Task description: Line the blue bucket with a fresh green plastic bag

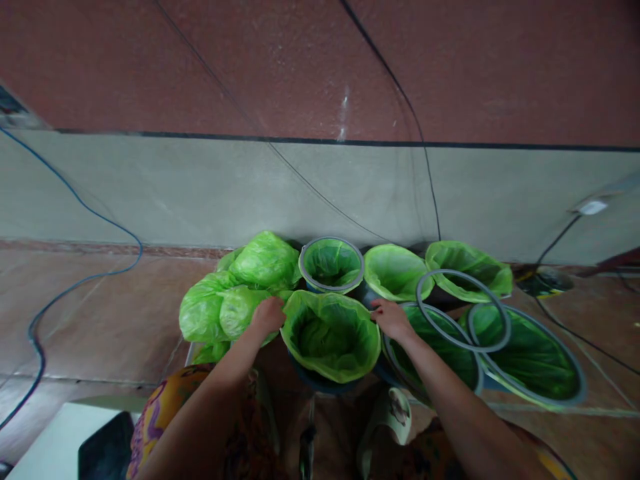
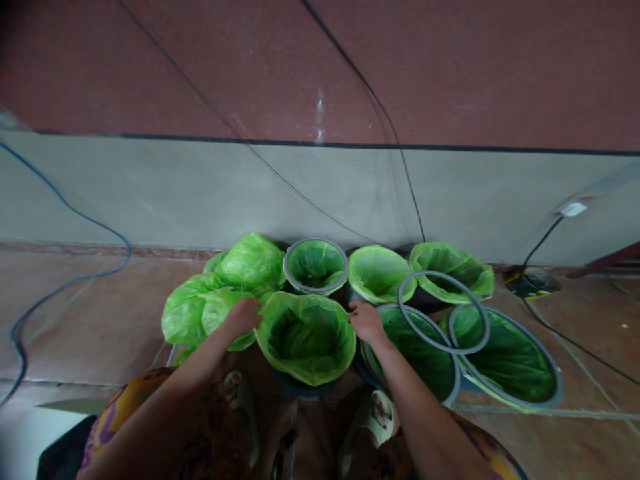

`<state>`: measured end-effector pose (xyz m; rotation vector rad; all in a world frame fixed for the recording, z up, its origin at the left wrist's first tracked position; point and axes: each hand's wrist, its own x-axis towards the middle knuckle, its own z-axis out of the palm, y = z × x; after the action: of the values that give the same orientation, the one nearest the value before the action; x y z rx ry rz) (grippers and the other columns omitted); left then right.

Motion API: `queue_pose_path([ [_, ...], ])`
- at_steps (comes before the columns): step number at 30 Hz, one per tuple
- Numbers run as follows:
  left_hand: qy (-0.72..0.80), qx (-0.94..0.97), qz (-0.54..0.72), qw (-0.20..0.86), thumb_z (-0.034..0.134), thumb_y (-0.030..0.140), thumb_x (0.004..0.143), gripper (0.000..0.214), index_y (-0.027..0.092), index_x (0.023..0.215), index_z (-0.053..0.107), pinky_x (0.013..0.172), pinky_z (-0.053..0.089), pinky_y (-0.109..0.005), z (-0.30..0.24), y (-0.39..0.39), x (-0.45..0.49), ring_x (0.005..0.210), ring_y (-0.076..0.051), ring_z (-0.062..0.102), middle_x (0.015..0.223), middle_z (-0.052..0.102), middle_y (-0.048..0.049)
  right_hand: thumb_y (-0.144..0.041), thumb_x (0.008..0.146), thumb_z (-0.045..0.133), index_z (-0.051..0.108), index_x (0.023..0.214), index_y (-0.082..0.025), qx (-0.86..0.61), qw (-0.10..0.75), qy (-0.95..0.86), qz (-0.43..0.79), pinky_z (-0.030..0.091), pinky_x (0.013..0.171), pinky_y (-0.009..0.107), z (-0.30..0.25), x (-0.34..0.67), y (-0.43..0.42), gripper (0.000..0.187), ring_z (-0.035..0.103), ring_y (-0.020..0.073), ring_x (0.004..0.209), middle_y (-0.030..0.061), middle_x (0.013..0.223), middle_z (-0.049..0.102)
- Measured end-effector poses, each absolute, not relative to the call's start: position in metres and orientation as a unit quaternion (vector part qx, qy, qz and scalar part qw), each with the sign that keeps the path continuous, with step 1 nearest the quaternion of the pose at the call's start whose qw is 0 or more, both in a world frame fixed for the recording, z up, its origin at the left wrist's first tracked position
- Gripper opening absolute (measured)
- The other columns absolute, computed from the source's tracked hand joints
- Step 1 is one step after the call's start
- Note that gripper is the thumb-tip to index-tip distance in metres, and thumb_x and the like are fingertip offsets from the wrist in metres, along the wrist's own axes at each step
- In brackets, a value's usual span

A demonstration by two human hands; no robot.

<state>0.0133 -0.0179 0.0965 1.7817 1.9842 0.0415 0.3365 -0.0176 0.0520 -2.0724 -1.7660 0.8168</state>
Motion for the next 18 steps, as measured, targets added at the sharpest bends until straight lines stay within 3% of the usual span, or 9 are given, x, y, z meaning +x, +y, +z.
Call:
queue_pose_path([
  [3,0.714,0.64,0.091,0.268,0.057,0.016,0.07,0.026,0.014,0.093,0.069,0.081,0.048,-0.03,0.114,-0.013,0.013,0.086,-0.022,0.066,0.079,0.071,-0.007,-0.02,0.067,0.06,0.067,0.092,-0.017,-0.696,0.262,-0.531,0.406,0.047,0.072,0.031,0.077,0.323,-0.019,0.026,0.064,0.0182,0.073,0.0035,0.075,0.069],
  [6,0.595,0.587,0.347,0.425,0.058,0.025,0.075,0.035,0.011,0.107,0.064,0.075,0.05,-0.031,0.141,-0.013,0.023,0.071,-0.017,0.064,0.071,0.069,-0.0038,-0.035,0.07,0.066,0.065,0.101,-0.019,-0.564,0.436,-0.452,0.537,0.047,0.074,0.032,0.125,0.307,-0.024,0.036,0.064,0.0185,0.079,0.0039,0.08,0.069],
  [8,0.453,0.557,0.463,0.519,0.062,0.03,0.076,0.043,0.014,0.116,0.06,0.078,0.05,-0.032,0.16,-0.015,0.034,0.076,-0.016,0.064,0.081,0.07,-0.004,-0.037,0.069,0.069,0.062,0.11,-0.023,-0.457,0.491,-0.475,0.569,0.046,0.082,0.034,0.161,0.298,-0.027,0.044,0.062,0.0189,0.09,0.0037,0.089,0.069],
  [13,0.347,0.556,0.468,0.593,0.065,0.029,0.076,0.039,0.018,0.114,0.063,0.085,0.047,-0.031,0.181,-0.017,0.062,0.09,-0.016,0.063,0.1,0.071,-0.0061,-0.035,0.069,0.071,0.057,0.118,-0.024,-0.397,0.465,-0.539,0.58,0.045,0.085,0.035,0.198,0.285,-0.031,0.052,0.06,0.0189,0.097,0.005,0.101,0.068],
  [18,0.355,0.595,0.424,0.583,0.059,0.026,0.079,0.04,0.016,0.117,0.061,0.091,0.045,-0.033,0.162,-0.013,0.08,0.092,-0.017,0.063,0.098,0.071,-0.006,-0.029,0.067,0.072,0.055,0.117,-0.023,-0.431,0.387,-0.556,0.596,0.045,0.067,0.026,0.159,0.263,-0.031,0.053,0.058,0.0119,0.071,-0.0028,0.077,0.065],
])
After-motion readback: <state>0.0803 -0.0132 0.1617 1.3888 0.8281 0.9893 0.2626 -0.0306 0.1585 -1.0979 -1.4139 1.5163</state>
